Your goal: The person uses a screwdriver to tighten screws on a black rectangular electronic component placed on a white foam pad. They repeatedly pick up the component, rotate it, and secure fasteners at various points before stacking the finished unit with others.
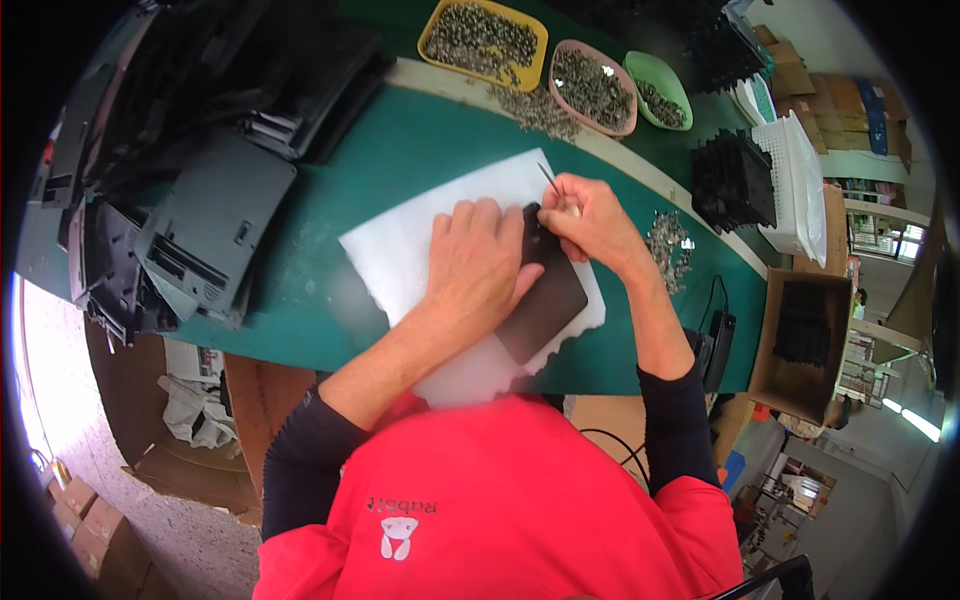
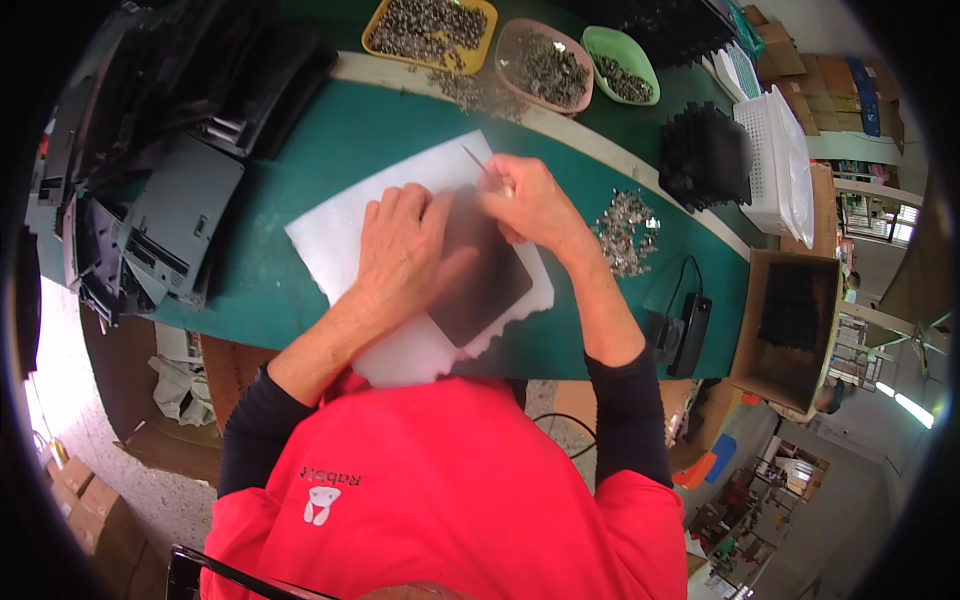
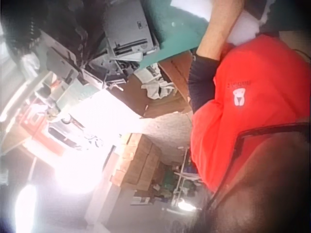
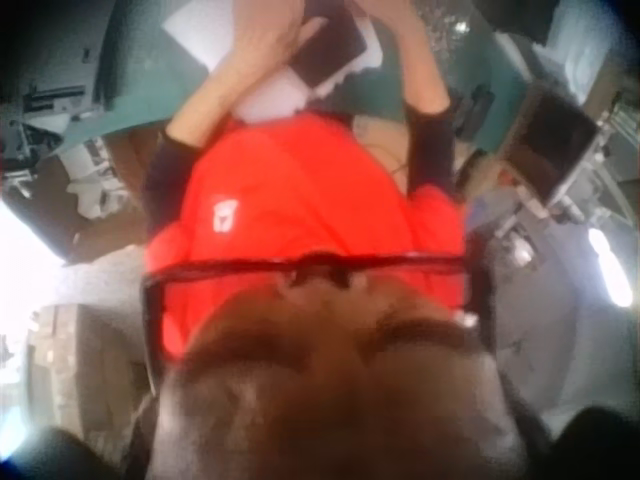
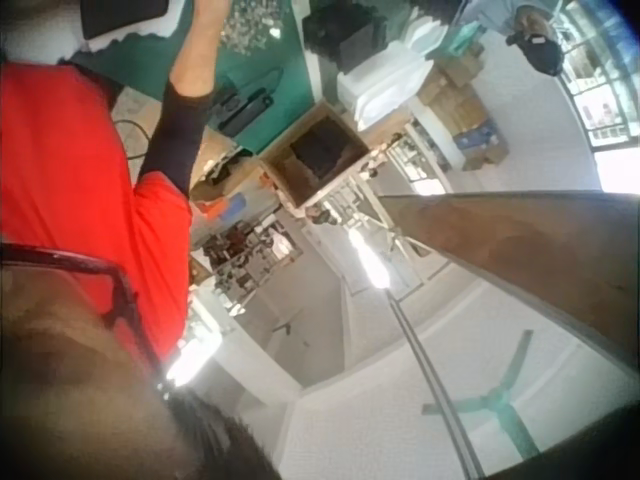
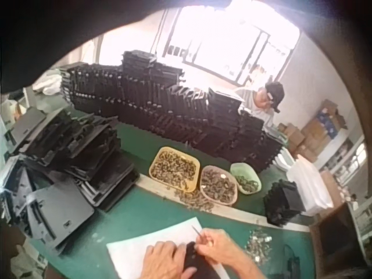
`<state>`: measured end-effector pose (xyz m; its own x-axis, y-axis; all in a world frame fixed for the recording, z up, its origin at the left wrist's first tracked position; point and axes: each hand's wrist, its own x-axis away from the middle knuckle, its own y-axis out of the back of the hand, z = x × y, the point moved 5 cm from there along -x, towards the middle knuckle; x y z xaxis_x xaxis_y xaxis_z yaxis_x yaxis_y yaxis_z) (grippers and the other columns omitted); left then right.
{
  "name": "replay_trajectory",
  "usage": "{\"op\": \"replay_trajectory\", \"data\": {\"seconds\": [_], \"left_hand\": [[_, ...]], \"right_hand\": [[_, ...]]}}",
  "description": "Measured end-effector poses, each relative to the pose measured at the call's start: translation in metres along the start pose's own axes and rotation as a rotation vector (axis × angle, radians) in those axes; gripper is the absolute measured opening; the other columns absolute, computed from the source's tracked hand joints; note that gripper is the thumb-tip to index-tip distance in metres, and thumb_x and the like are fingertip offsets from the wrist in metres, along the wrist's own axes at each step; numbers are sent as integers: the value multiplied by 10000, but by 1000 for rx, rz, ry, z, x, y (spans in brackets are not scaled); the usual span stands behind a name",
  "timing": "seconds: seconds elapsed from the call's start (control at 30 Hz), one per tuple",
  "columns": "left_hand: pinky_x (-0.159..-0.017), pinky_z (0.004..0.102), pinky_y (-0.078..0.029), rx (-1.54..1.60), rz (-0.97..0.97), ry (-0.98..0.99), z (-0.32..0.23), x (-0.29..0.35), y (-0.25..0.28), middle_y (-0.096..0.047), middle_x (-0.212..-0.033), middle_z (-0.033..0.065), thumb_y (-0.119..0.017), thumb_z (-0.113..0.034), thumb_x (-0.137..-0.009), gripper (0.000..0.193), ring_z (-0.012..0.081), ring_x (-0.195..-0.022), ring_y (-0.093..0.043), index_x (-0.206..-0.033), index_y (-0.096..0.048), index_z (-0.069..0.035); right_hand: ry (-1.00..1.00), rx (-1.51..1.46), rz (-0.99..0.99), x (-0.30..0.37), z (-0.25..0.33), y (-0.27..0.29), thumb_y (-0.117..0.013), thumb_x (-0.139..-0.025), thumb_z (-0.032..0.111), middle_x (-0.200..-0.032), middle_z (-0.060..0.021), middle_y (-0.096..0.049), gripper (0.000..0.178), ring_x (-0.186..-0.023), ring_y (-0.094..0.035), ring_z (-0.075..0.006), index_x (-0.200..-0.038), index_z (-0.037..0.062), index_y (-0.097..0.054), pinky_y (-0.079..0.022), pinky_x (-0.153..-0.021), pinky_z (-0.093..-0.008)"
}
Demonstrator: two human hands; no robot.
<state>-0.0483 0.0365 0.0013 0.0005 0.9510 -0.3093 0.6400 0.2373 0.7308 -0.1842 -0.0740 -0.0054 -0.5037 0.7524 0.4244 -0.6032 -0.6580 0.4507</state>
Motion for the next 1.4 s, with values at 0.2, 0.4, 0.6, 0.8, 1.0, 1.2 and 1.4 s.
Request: {"op": "replay_trajectory", "data": {"seconds": [0.2,0.4,0.6,0.8,1.0,1.2,1.4], "left_hand": [[-789,406,-368,-42,38,17,0,2,-4,-529,-1006,114,-801,-306,-718,615,280,-952,-490,-1187,-562,12],[-816,427,-381,-16,28,26,3,3,-5,-520,-1002,125,-771,-371,-744,528,313,-958,-488,-1104,-586,-33],[-728,430,-446,1,26,-18,-1,-5,2,-541,-946,138,-802,-293,-725,472,327,-852,-558,-1021,-560,-16],[-641,441,-512,42,26,92,4,-2,14,-547,-958,183,-767,-245,-787,432,370,-777,-620,-1073,-550,-5],[-656,424,-502,-74,24,156,4,2,17,-555,-940,175,-770,-234,-784,413,344,-798,-605,-1068,-586,3],[-734,408,-486,-96,1,179,4,5,15,-551,-942,153,-769,-231,-783,491,310,-887,-562,-1186,-594,-14],[-743,402,-497,-106,24,196,5,4,13,-548,-968,151,-767,-249,-790,544,306,-896,-565,-1251,-595,-18]], "right_hand": [[-22,-37,-45,4,3,-3,-677,-875,88,-617,8,-544,142,-385,-455,-54,-840,21,-557,-309,-339,-223],[-78,-42,66,-3,4,-4,-691,-878,90,-563,14,-515,144,-363,-422,-54,-871,20,-565,-282,-328,-223],[5,-73,-84,5,-3,0,-673,-892,100,-570,10,-524,122,-404,-442,-69,-924,1,-610,-322,-370,-243],[282,314,-259,57,8,9,-534,-919,114,-775,-202,-646,252,-709,-648,-339,-1115,-24,-610,-502,-655,-412],[390,712,-286,83,10,-18,-525,-932,77,-843,-149,-671,403,-722,-656,-328,-1332,124,-550,-520,-647,-424],[359,827,-287,69,12,-31,-542,-839,51,-795,-130,-661,538,-678,-670,-339,-1366,162,-537,-553,-618,-433],[374,821,-263,62,13,-31,-545,-834,47,-775,-121,-659,552,-657,-668,-337,-1373,165,-532,-553,-601,-424]]}}
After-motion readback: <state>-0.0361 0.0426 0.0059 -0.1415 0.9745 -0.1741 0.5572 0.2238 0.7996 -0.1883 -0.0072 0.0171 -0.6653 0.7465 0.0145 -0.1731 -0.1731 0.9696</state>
